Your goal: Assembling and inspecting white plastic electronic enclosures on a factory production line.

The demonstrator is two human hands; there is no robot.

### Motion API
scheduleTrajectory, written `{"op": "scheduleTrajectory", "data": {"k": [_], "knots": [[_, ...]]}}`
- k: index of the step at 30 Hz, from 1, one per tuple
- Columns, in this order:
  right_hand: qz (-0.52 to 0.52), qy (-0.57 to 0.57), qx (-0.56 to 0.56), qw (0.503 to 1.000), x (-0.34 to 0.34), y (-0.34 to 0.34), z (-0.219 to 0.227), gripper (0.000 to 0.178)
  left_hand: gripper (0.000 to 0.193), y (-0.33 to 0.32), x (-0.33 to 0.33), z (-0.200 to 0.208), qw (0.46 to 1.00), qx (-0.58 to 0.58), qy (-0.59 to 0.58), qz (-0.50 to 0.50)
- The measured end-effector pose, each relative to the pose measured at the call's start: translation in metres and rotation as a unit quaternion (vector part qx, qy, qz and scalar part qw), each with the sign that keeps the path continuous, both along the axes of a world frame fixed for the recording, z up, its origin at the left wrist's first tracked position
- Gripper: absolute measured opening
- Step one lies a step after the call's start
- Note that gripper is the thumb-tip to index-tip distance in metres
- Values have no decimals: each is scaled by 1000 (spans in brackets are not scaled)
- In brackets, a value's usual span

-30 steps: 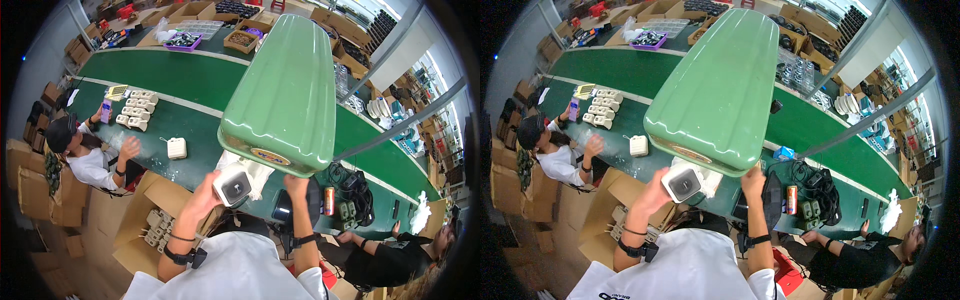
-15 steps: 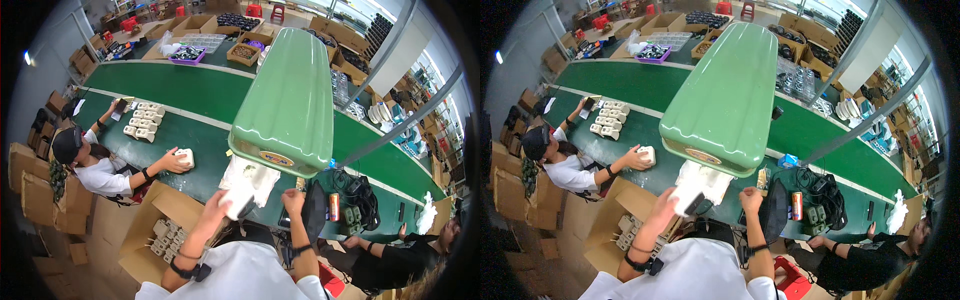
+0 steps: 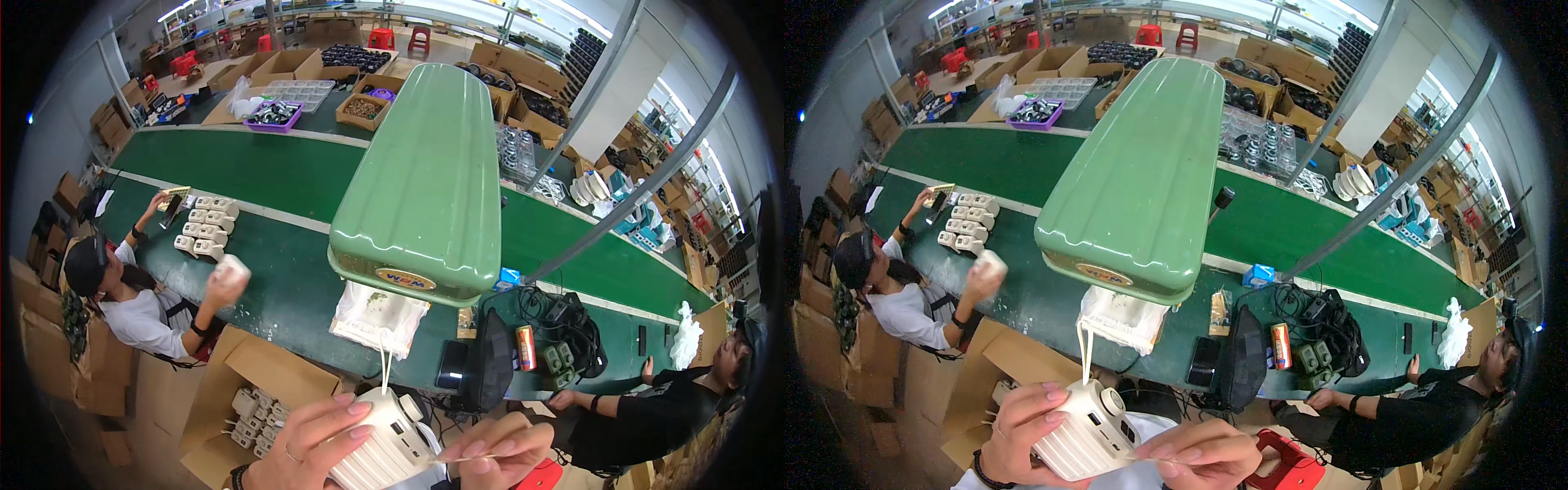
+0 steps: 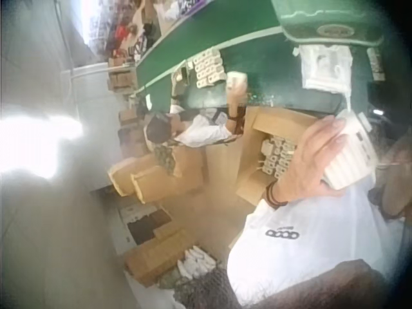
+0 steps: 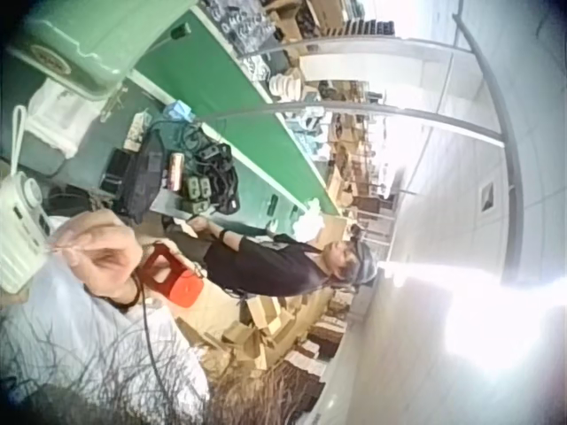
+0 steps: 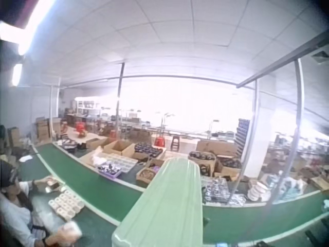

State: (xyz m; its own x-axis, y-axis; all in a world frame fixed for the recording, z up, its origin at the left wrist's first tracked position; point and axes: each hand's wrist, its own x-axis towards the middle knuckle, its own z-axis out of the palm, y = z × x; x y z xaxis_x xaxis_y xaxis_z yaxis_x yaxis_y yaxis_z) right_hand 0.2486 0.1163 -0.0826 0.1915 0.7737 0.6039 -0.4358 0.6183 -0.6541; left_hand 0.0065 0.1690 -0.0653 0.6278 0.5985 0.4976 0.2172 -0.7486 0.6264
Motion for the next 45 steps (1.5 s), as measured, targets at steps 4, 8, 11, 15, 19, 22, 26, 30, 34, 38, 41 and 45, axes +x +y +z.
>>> {"op": "scheduleTrajectory", "data": {"k": [4, 8, 11, 15, 19, 22, 26, 30, 34, 38, 41, 45], "knots": [[-70, -69, -11, 995, -8, 1, 1, 35, 87, -1, 1, 2, 1000, 14, -3, 9], [172, -98, -363, 910, 24, -31, -13, 29, 86, -5, -3, 1, 999, 20, 13, 35], [174, -129, -357, 908, 12, -22, -7, 30, 93, -6, 0, -1, 998, 36, 32, 47], [-178, -205, 14, 962, -24, 5, 10, 31, 90, -6, 1, -1, 996, 51, 35, 59], [135, -39, -570, 809, -8, -28, 16, 33, 89, -7, -4, -3, 995, 58, 48, 71], [-105, -412, -9, 905, -11, -11, 28, 33, 87, -8, -1, -2, 992, 72, 59, 82], [-151, -449, 20, 880, -13, -1, 36, 28, 83, -4, -1, -6, 988, 93, 78, 98], [-215, -472, -7, 855, -23, 1, 26, 27, 81, -3, -3, -9, 987, 90, 88, 104], [-257, -476, -37, 840, -27, -1, 20, 26, 80, -5, 0, -6, 982, 100, 104, 123], [-245, -485, -30, 839, -26, 0, 15, 26, 79, -6, -5, -12, 985, 84, 86, 120], [-196, -481, -9, 855, -27, -1, 19, 20, 79, -6, -5, -11, 989, 73, 71, 111], [-268, -558, 0, 786, -28, 4, 4, 28, 81, -6, 0, -11, 991, 59, 70, 96]]}}
